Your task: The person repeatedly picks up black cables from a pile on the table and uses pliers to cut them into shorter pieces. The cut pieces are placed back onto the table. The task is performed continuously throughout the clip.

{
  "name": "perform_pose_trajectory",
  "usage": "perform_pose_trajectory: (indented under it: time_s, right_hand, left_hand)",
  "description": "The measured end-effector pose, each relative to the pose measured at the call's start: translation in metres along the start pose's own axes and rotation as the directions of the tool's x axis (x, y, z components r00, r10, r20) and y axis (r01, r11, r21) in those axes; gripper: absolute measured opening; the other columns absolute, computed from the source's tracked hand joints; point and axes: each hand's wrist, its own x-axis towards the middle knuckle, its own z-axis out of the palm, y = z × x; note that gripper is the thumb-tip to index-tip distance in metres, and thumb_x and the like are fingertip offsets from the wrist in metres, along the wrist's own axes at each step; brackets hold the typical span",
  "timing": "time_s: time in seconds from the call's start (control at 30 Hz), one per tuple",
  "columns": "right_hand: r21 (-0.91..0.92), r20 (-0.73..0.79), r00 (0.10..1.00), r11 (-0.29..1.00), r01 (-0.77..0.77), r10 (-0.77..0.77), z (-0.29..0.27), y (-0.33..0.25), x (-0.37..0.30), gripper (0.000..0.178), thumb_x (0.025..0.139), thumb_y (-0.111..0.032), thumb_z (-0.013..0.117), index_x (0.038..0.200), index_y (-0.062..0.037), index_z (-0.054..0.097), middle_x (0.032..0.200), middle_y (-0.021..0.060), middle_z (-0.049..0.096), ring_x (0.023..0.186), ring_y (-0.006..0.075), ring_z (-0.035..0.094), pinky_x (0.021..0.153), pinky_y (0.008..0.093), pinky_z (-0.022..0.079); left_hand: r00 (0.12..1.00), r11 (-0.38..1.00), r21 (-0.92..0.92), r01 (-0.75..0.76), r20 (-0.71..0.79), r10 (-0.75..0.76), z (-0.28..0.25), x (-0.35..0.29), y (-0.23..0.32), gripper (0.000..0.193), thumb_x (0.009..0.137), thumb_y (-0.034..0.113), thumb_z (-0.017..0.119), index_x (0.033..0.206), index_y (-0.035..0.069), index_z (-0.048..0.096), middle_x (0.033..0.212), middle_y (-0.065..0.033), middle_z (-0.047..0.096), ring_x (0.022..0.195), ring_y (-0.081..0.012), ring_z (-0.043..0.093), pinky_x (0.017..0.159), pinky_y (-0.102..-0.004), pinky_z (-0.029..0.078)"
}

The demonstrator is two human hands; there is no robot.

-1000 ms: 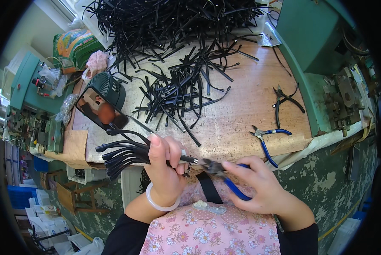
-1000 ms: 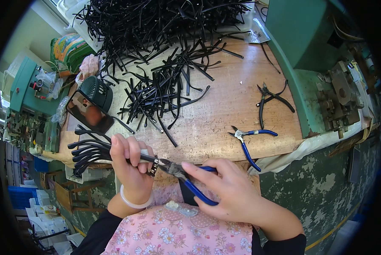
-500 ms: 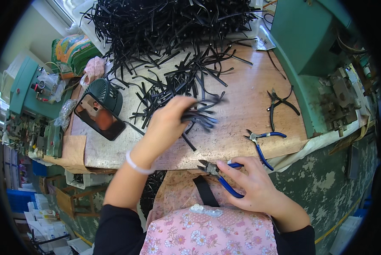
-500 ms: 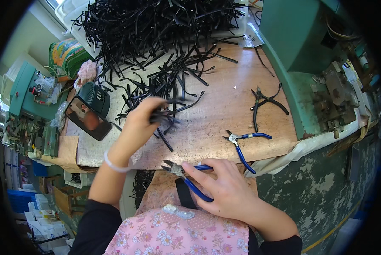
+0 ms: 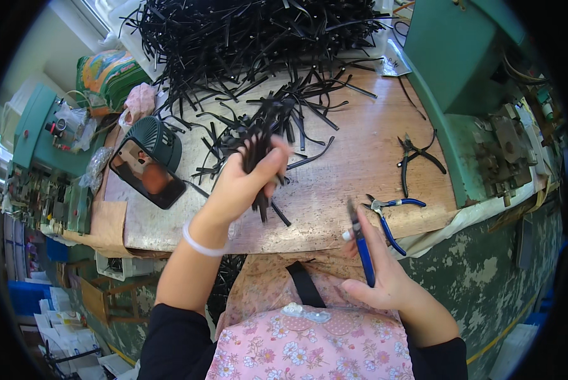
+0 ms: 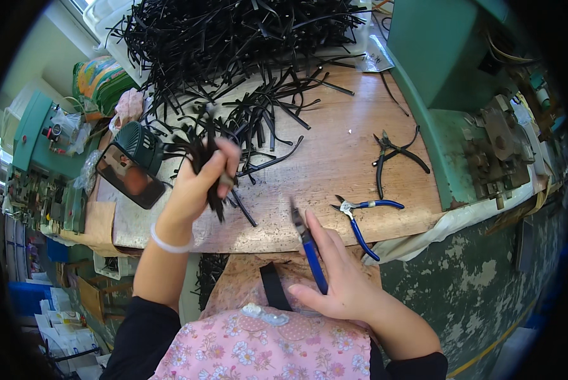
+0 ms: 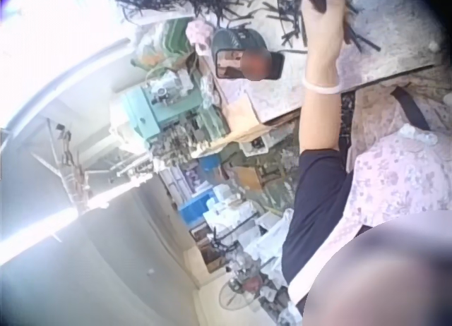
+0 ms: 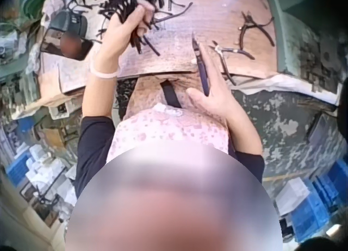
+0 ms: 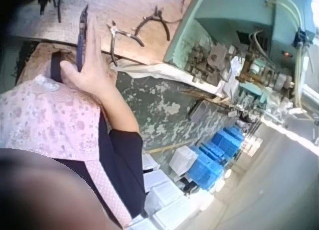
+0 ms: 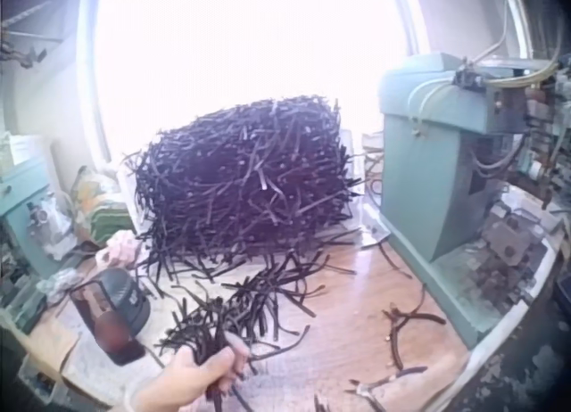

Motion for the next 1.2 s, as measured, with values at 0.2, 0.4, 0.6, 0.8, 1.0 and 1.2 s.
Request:
perform_pose_trajectory:
  time_s: [0.2,0.4,0.6,0.8,1.0,1.2]
  right_hand:
    - [-0.434,0.006,0.97,0.873,0.223,-0.244,0.007,-0.007,0.012,0.073,0.072,-0.023,0.075,0.14,-0.0179,0.05,0.115,0.0177,0.05,0.098,0.0341,0.054,0.087,0.0427,0.044]
    - [-0.627,0.039,0.928,0.713,0.312,-0.371,0.002,-0.029,0.015,0.069,0.068,-0.023,0.077,0.135,-0.0213,0.057,0.113,0.0129,0.05,0.101,0.0296,0.049,0.088,0.0417,0.037]
    - [-0.614,0.083,0.916,0.704,0.357,-0.392,-0.003,-0.027,0.016,0.068,0.068,-0.023,0.077,0.133,-0.0207,0.058,0.112,0.0109,0.05,0.1,0.0284,0.048,0.084,0.0406,0.038]
    - [-0.611,0.072,0.911,0.704,0.362,-0.406,-0.004,-0.03,0.016,0.067,0.069,-0.022,0.077,0.133,-0.0212,0.059,0.109,0.0102,0.051,0.096,0.0275,0.049,0.081,0.0391,0.039]
    - [-0.563,0.105,0.934,0.754,0.339,-0.341,-0.007,-0.027,0.015,0.065,0.071,-0.021,0.075,0.134,-0.0222,0.058,0.105,0.0105,0.053,0.091,0.0272,0.052,0.078,0.0368,0.043]
    - [-0.414,0.073,0.947,0.854,0.315,-0.314,-0.006,-0.033,0.012,0.068,0.07,-0.018,0.075,0.136,-0.0205,0.057,0.105,0.0124,0.053,0.09,0.0298,0.052,0.081,0.039,0.043]
  left_hand:
    - [0.982,0.853,-0.488,0.187,0.093,-0.162,0.007,-0.043,-0.009,0.041,0.101,0.042,0.046,0.075,0.011,0.043,0.061,-0.0007,0.045,0.04,-0.0041,0.033,0.037,-0.0182,0.027]
    - [0.984,0.847,-0.501,0.175,0.098,-0.146,0.019,-0.053,-0.005,0.04,0.102,0.04,0.044,0.074,0.011,0.042,0.056,0.0005,0.042,0.039,-0.0042,0.03,0.036,-0.0189,0.025]
    - [0.982,0.826,-0.532,0.186,0.114,-0.148,0.02,-0.055,-0.004,0.041,0.102,0.041,0.043,0.074,0.011,0.042,0.056,0.0011,0.041,0.039,-0.0039,0.029,0.036,-0.0189,0.025]
    - [0.988,0.803,-0.575,0.156,0.101,-0.119,0.025,-0.056,-0.002,0.041,0.103,0.04,0.042,0.074,0.012,0.041,0.056,0.0018,0.04,0.038,-0.0037,0.029,0.036,-0.019,0.025]
    - [0.991,0.86,-0.495,-0.121,-0.103,0.08,0.037,-0.067,0.0,0.037,0.102,0.038,0.044,0.076,0.012,0.041,0.056,0.0006,0.04,0.042,-0.0067,0.032,0.041,-0.0207,0.03]
    - [0.745,0.773,-0.084,-0.628,-0.351,0.567,0.059,-0.08,-0.007,0.041,0.101,0.047,0.042,0.082,0.011,0.04,0.057,-0.0013,0.044,0.043,-0.0102,0.038,0.044,-0.0249,0.036]
